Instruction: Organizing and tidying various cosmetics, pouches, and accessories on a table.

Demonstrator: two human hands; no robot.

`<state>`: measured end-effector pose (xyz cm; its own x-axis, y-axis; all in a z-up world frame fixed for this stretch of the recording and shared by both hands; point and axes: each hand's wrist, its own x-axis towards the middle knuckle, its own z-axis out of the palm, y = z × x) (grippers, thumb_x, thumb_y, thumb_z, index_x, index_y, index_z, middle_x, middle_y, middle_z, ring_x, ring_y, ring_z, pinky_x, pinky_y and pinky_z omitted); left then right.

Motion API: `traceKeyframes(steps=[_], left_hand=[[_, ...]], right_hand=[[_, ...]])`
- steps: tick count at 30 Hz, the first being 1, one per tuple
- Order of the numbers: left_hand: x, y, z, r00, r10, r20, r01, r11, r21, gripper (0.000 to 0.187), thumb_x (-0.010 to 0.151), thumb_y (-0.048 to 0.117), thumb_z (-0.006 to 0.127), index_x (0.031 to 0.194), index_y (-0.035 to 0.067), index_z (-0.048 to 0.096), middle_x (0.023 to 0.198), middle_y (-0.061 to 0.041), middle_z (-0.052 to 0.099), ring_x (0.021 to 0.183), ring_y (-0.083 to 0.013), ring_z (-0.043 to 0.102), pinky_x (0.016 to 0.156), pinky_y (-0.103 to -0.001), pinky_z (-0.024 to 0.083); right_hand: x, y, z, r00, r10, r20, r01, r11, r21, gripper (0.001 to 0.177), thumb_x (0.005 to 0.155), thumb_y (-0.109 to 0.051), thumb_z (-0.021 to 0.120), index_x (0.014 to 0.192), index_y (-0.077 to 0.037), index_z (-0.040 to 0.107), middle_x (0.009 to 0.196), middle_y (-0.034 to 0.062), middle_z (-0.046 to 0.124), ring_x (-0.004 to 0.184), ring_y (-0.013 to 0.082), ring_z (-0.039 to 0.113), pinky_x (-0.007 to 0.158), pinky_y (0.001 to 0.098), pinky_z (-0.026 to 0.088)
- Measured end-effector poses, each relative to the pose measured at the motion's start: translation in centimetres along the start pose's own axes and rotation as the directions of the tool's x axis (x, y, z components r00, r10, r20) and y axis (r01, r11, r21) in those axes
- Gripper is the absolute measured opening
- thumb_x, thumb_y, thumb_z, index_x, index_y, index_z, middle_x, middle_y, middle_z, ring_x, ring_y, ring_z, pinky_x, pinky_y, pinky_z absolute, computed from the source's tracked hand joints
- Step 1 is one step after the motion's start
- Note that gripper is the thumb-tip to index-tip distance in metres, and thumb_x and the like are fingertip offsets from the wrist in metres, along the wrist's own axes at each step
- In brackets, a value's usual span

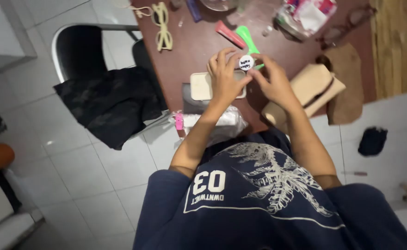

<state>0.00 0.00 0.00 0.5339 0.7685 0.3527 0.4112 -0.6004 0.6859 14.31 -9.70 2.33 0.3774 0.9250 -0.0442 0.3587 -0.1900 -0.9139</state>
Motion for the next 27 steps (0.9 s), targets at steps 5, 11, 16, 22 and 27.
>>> traceKeyframes(steps=[5, 11, 16, 22, 27], left_hand=[[-2.0, 3.3, 3.0, 0.995, 0.068, 0.071, -0.065, 0.997, -0.049, 0.052, 0.077, 0.03, 0.085, 0.122, 0.011, 0.066, 0.133, -0.005, 0.055, 0.125, -0.0327, 0.047, 0.109, -0.049, 0.037], [-5.7, 9.1, 5.0, 0.962, 0.177, 0.209, -0.151, 0.98, -0.131, 0.076, 0.075, 0.032, 0.084, 0.141, 0.013, 0.05, 0.139, -0.012, 0.048, 0.128, -0.0368, 0.045, 0.107, -0.053, 0.037], [-9.2, 8.3, 7.4, 0.916, 0.176, 0.36, -0.109, 0.974, -0.199, 0.08, 0.076, 0.021, 0.079, 0.145, 0.013, 0.041, 0.142, -0.016, 0.046, 0.126, -0.0378, 0.052, 0.101, -0.05, 0.043], [-9.8, 6.6, 9.5, 0.958, 0.079, 0.276, 0.02, 0.941, -0.338, 0.045, 0.091, 0.013, 0.07, 0.126, 0.002, 0.044, 0.139, -0.017, 0.047, 0.109, -0.0362, 0.067, 0.094, -0.046, 0.054], [-9.9, 6.9, 9.5, 0.965, 0.077, 0.252, 0.024, 0.927, -0.374, 0.041, 0.092, 0.013, 0.067, 0.124, 0.0, 0.045, 0.14, -0.02, 0.045, 0.107, -0.0374, 0.068, 0.094, -0.045, 0.056]], right_hand=[[-3.9, 3.4, -2.3, 0.991, 0.08, -0.111, -0.062, 0.985, 0.159, 0.031, 0.105, -0.007, 0.066, 0.135, -0.002, 0.061, 0.112, 0.0049, 0.067, 0.103, 0.0116, 0.061, 0.091, 0.0278, 0.052], [-9.3, 3.0, -8.9, 0.976, 0.041, -0.216, -0.039, 0.999, 0.016, 0.031, 0.104, -0.007, 0.069, 0.133, -0.002, 0.059, 0.116, 0.0046, 0.066, 0.107, 0.011, 0.062, 0.093, 0.027, 0.051], [-13.1, 3.7, -11.4, 0.989, 0.001, -0.148, -0.074, 0.867, -0.493, 0.026, 0.101, -0.005, 0.075, 0.125, -0.004, 0.066, 0.11, 0.0125, 0.071, 0.097, 0.0292, 0.061, 0.096, 0.0415, 0.046], [-14.9, 4.2, -11.1, 0.995, -0.069, -0.078, -0.018, 0.629, -0.778, 0.011, 0.101, -0.007, 0.067, 0.111, -0.004, 0.068, 0.106, 0.0109, 0.071, 0.106, 0.0301, 0.066, 0.101, 0.0488, 0.04], [-13.5, 6.4, -10.2, 0.999, -0.053, 0.001, 0.031, 0.562, -0.827, 0.016, 0.088, -0.009, 0.069, 0.103, -0.006, 0.072, 0.101, 0.0111, 0.072, 0.096, 0.0303, 0.068, 0.091, 0.0456, 0.042]])
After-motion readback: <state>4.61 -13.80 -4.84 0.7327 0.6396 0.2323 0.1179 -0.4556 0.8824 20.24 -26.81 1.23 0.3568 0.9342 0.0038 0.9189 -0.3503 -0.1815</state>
